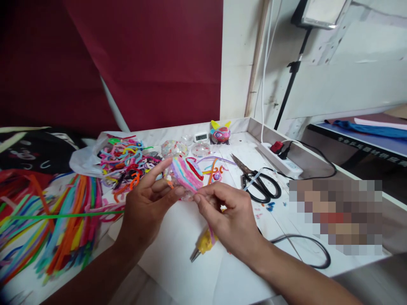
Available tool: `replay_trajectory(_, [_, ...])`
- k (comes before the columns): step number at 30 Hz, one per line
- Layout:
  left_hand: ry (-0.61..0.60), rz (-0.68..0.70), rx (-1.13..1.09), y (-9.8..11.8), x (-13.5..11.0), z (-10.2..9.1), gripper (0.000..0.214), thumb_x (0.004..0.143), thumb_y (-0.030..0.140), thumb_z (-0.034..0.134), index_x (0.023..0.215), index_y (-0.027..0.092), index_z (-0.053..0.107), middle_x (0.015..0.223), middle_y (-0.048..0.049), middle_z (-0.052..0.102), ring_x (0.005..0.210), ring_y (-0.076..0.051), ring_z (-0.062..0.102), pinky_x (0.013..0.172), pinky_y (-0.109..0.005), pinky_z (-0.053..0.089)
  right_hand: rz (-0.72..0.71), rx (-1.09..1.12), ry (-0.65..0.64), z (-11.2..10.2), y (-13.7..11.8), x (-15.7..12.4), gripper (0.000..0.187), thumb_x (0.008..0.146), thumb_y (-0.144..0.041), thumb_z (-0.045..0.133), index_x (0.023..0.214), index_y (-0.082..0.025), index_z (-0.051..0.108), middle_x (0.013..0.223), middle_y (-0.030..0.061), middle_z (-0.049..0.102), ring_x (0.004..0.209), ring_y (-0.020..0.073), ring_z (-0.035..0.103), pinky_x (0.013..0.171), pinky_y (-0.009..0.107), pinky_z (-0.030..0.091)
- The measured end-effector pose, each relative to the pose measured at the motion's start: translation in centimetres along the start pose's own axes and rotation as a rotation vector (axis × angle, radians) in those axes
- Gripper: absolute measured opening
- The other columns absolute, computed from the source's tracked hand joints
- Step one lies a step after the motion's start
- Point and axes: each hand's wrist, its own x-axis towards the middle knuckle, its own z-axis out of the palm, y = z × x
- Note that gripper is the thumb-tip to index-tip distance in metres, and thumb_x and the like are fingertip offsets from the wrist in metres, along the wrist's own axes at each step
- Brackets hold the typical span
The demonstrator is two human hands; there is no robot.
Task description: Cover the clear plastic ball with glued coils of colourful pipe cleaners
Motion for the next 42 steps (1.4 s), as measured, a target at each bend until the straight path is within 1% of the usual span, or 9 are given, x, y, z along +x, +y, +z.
replay_trajectory(3, [0.001,-0.003,-0.005,-0.1,0.0,0.0,0.074,0.066,0.012,0.078,0.135,0.027,0.057,0.057,0.0098,0.035,0.054,-0.007,0.041,0.066,-0.023,0.048,-0.183,-0.142,0.05,0.1,0.1,-0.1,0.009,0.086,-0.017,0.065,0.079,-0.015,0.07,0.066,0.0,0.064,0.054,0.0069,0.052,0.05,0.019,0.041])
replay_trajectory(6, [0.001,-0.004,-0.002,-0.1,-0.1,0.2,0.072,0.066,0.011,0.078,0.133,0.026,0.058,0.057,0.0096,0.035,0.055,-0.007,0.041,0.064,-0.021,0.046,-0.311,-0.233,0.098,0.3,0.0,-0.1,0.005,0.085,-0.011,0.065,0.083,-0.014,0.069,0.066,0.0002,0.065,0.055,0.0062,0.054,0.05,0.018,0.041])
replay_trajectory(10, [0.01,-0.005,0.012,0.0,-0.1,0.4,0.07,0.066,0.013,0.079,0.132,0.025,0.06,0.057,0.0091,0.039,0.057,-0.007,0.042,0.061,-0.018,0.043,-0.407,-0.302,0.089,0.4,-0.2,-0.2,0.008,0.085,-0.009,0.064,0.091,-0.01,0.069,0.063,0.0008,0.063,0.054,0.0073,0.053,0.049,0.02,0.042])
replay_trajectory(14, [0.018,-0.009,0.036,0.1,-0.1,0.4,0.07,0.065,0.015,0.08,0.131,0.024,0.06,0.057,0.0091,0.038,0.055,-0.006,0.04,0.057,-0.017,0.042,-0.483,-0.334,0.056,0.2,-0.3,-0.3,0.014,0.086,-0.006,0.062,0.097,-0.009,0.069,0.068,0.0027,0.065,0.059,0.0094,0.057,0.056,0.021,0.048])
replay_trajectory(19, [0.009,-0.01,0.044,0.0,-0.2,0.2,0.067,0.066,0.017,0.079,0.13,0.024,0.062,0.057,0.0094,0.033,0.055,-0.007,0.039,0.062,-0.02,0.046,-0.508,-0.35,0.024,0.0,0.1,-0.3,0.022,0.087,-0.005,0.06,0.107,-0.008,0.068,0.072,0.0047,0.067,0.064,0.0117,0.06,0.059,0.022,0.051])
replay_trajectory(27, [0.002,-0.022,0.064,-0.1,-0.2,0.2,0.063,0.07,0.022,0.078,0.131,0.025,0.06,0.058,0.0085,0.039,0.057,-0.009,0.045,0.064,-0.023,0.048,-0.521,-0.372,-0.076,-0.3,1.1,-0.2,0.041,0.091,-0.005,0.052,0.13,-0.015,0.057,0.085,0.0037,0.07,0.074,0.0122,0.062,0.067,0.025,0.052])
replay_trajectory(29, [-0.001,-0.022,0.072,0.0,-0.2,0.2,0.065,0.07,0.023,0.078,0.132,0.025,0.059,0.058,0.0084,0.04,0.058,-0.009,0.046,0.065,-0.024,0.049,-0.518,-0.389,-0.095,-0.4,1.2,-0.2,0.042,0.092,-0.006,0.05,0.132,-0.017,0.055,0.087,0.0037,0.07,0.075,0.0128,0.062,0.067,0.026,0.051])
replay_trajectory(34, [0.016,-0.029,0.077,0.1,-0.4,0.4,0.065,0.071,0.022,0.077,0.133,0.023,0.059,0.058,0.0076,0.045,0.059,-0.01,0.048,0.065,-0.024,0.049,-0.525,-0.43,-0.126,-0.6,1.2,-0.1,0.039,0.094,-0.008,0.047,0.131,-0.018,0.055,0.081,0.003,0.067,0.07,0.0135,0.06,0.063,0.027,0.049])
replay_trajectory(42, [0.006,-0.047,0.064,0.1,-0.4,0.5,0.066,0.07,0.023,0.078,0.133,0.022,0.059,0.06,0.006,0.051,0.058,-0.01,0.05,0.064,-0.025,0.049,-0.516,-0.398,-0.166,-0.7,1.3,0.0,0.041,0.095,-0.008,0.046,0.134,-0.019,0.052,0.088,0.0036,0.069,0.078,0.0128,0.061,0.071,0.029,0.051])
